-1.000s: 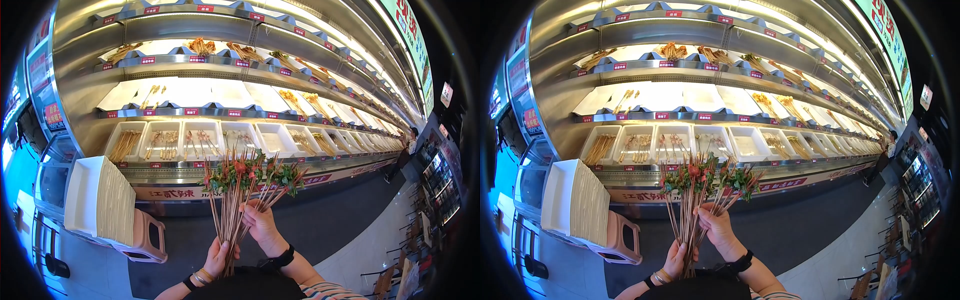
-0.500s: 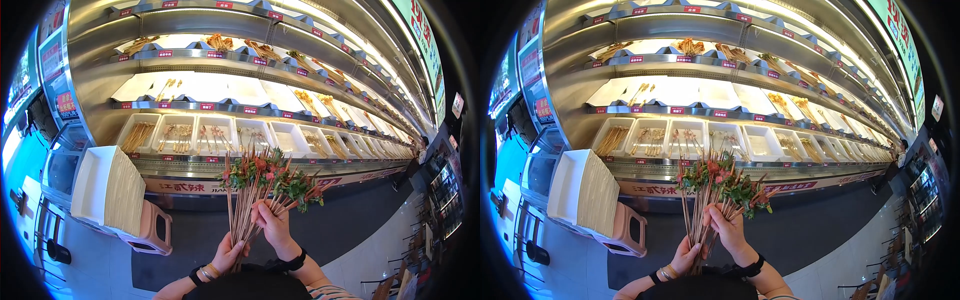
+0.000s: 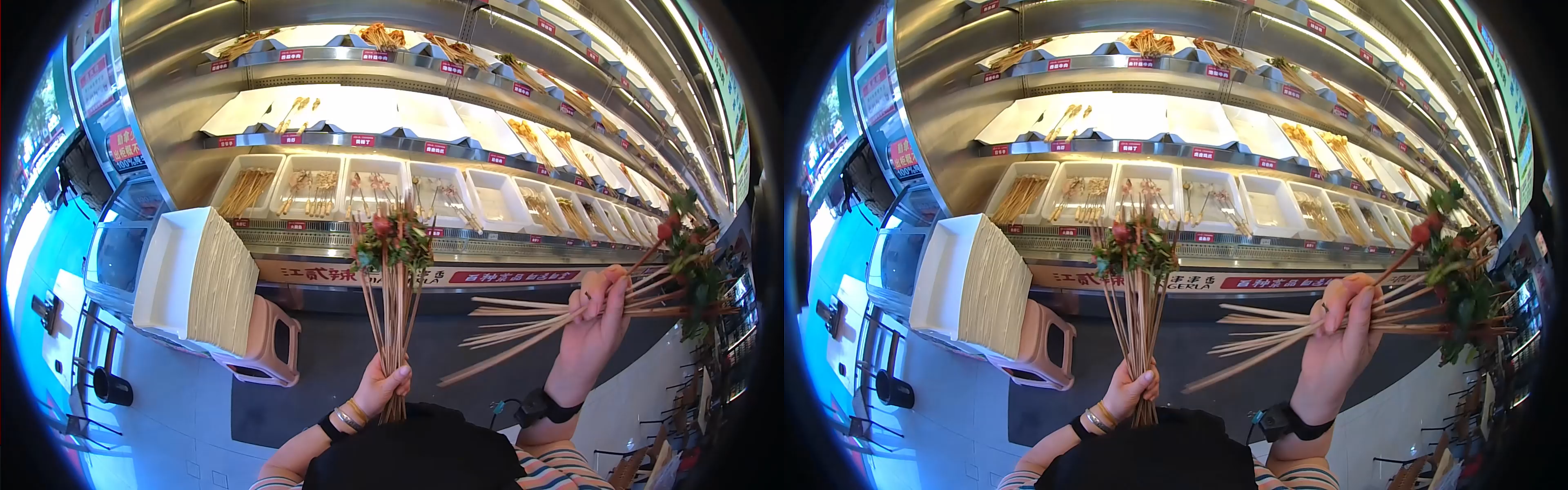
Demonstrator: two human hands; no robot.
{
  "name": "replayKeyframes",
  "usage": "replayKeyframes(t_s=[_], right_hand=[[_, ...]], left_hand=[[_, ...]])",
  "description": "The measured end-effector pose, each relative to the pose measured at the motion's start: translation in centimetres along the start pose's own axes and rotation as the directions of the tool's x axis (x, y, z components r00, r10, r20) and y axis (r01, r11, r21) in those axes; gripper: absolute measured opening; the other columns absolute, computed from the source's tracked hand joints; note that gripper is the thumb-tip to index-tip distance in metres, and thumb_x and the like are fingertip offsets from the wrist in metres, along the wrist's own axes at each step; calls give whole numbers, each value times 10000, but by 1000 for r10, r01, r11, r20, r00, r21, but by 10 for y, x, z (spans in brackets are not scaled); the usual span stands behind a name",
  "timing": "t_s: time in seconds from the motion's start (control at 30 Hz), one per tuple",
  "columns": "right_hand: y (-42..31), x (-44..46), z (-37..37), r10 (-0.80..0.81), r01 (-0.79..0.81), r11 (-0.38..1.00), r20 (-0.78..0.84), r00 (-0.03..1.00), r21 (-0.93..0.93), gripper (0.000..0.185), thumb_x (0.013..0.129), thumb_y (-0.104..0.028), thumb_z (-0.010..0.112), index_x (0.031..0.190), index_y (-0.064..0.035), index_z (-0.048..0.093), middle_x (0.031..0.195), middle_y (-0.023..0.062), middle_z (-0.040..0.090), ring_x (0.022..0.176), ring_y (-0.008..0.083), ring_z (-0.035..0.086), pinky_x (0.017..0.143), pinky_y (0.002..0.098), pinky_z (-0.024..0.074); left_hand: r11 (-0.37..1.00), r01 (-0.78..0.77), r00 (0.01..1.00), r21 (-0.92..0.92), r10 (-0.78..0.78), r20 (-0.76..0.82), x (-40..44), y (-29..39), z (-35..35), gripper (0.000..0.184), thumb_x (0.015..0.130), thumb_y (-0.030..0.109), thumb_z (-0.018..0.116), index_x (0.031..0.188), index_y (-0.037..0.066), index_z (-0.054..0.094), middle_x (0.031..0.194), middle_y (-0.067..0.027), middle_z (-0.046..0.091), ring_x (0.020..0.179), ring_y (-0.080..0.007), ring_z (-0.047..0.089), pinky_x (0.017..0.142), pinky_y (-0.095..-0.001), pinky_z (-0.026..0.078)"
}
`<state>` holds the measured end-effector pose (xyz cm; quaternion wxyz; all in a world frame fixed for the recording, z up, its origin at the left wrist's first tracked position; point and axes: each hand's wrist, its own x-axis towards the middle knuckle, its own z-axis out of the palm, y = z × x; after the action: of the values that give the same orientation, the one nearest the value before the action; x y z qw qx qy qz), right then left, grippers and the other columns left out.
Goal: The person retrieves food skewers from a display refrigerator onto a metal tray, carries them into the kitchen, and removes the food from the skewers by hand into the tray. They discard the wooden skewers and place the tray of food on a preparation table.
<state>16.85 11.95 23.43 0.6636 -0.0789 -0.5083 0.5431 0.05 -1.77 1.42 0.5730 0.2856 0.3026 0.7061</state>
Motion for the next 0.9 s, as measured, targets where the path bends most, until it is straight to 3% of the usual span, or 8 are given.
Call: replayKeyframes(t_s=[0.1, 0.23, 0.43, 0.47, 0.57, 0.8, 0.87, 0.9], right_hand=[[30, -1, -18, -49, 57, 987, 56, 997, -153, 196, 969, -230, 423, 927, -56, 503, 625, -39, 360, 509, 36, 319, 454, 163, 275], [96, -37, -35, 364, -366, 931, -115, 924, 2, 94, 933, -170, 505, 898, -83, 513, 644, -36, 400, 514, 23, 350, 437, 163, 297], [171, -78, -2, 700, -706, 704, 100, 708, 75, 147, 870, -146, 599, 796, -125, 473, 630, -30, 467, 420, 25, 314, 384, 185, 255], [181, -87, 2, 724, -736, 661, 134, 677, 149, 167, 865, -194, 617, 811, -100, 490, 767, 47, 614, 431, 23, 331, 394, 186, 261], [179, -95, 17, 748, -779, 619, 227, 624, 100, 202, 847, -162, 641, 760, -112, 466, 627, -38, 465, 436, 41, 350, 415, 197, 280], [185, -105, 18, 721, -740, 669, 180, 669, 71, 228, 834, -96, 641, 747, -114, 431, 637, -22, 480, 447, 42, 365, 416, 197, 287], [185, -104, 19, 747, -766, 635, 174, 642, 100, 220, 835, -92, 633, 755, -113, 429, 672, -1, 510, 452, 44, 370, 421, 195, 304], [180, -103, 22, 749, -768, 633, 179, 638, 95, 220, 835, -92, 633, 755, -113, 429, 672, -1, 510, 452, 44, 370, 421, 195, 304]], left_hand=[[997, 21, 999, -76, -18, 37, -2, 2, -7, 220, 919, 216, 522, 1027, 61, 411, 675, -20, 438, 546, -96, 429, 543, -246, 399], [997, 21, 993, -79, -12, 115, -3, 5, -8, 266, 890, 259, 568, 996, 76, 407, 653, -25, 421, 527, -109, 419, 527, -258, 389], [996, 43, 989, -74, -32, 145, 0, 7, -10, 205, 889, 211, 560, 915, 70, 413, 638, -28, 418, 525, -121, 432, 517, -263, 388], [997, 37, 990, -69, -28, 137, 0, 6, -12, 205, 889, 211, 560, 915, 70, 413, 638, -28, 418, 525, -121, 432, 517, -263, 388], [993, 31, 998, -117, -24, 59, -3, 1, -16, 137, 902, 129, 534, 965, 45, 446, 657, -29, 473, 547, -117, 471, 517, -245, 409], [895, -46, 983, 443, 120, -141, -4, 6, -14, 160, 884, 128, 544, 983, 18, 485, 761, -48, 546, 683, -107, 527, 636, -243, 443], [392, -291, 740, 873, 671, -54, 5, 12, -4, 99, 871, 97, 563, 901, 4, 545, 768, -13, 558, 674, -109, 552, 649, -229, 456], [393, -290, 736, 873, 675, -60, 2, 13, -2, 99, 871, 97, 563, 901, 4, 545, 768, -13, 558, 674, -109, 552, 649, -229, 456]])
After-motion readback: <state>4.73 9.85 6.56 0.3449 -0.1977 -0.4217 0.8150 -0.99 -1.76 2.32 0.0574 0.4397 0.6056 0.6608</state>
